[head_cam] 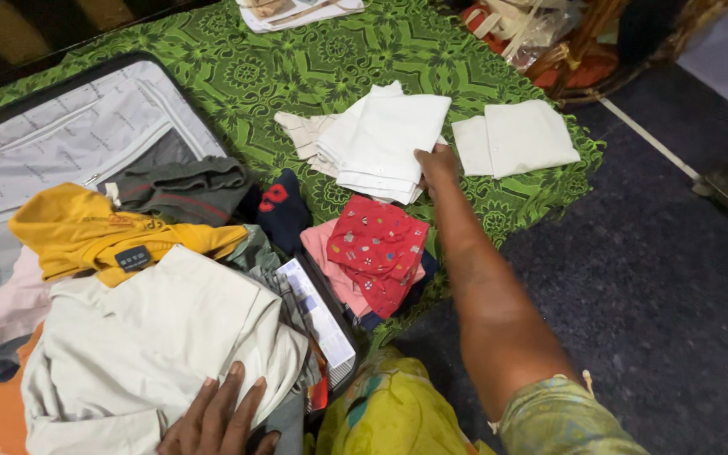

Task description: The person folds various garments including shirts, pants, and underwear on a green patterned bedspread. They smooth each item, fold it neatly, and place it into a stack beside an open suitcase.

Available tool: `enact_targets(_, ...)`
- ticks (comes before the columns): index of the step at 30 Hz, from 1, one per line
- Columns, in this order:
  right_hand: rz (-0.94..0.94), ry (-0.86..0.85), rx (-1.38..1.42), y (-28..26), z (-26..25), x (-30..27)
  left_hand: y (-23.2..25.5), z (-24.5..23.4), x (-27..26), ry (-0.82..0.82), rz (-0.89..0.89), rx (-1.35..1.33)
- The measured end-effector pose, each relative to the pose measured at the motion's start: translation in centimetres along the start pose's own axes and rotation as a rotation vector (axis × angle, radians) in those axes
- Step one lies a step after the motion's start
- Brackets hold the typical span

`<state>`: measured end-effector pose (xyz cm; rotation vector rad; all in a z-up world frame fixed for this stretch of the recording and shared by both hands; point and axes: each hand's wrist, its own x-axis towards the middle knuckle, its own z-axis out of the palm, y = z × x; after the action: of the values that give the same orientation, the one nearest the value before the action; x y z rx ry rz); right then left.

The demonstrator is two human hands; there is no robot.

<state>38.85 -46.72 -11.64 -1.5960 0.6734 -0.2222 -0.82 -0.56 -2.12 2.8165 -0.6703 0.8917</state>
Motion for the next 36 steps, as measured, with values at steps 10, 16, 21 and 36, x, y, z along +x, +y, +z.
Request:
enact_targets(10, -0.120, 0.448, -0.525, 4.8, -5.2, 2.8, -0.5, 0.3, -0.1, 0.017, 0.019, -0.050)
enact_targets(16, -0.424, 0.231, -0.347, 1.4, 0.7, -5.9, 0.8, -3.4, 1.6, -0.295, -0.110, -0.219)
enact_targets(21, -0.461, -0.170, -0.096, -4.9, 5.3, -22.5, 2.2, -8.4, 3.4, -0.357, -0.219, -0.340)
enact_targets(36, -0.297, 0.062, -0.143, 2.1, -3.7, -14.8, 3.1, -11.5, 2.9, -0.251, -0.189, -0.318)
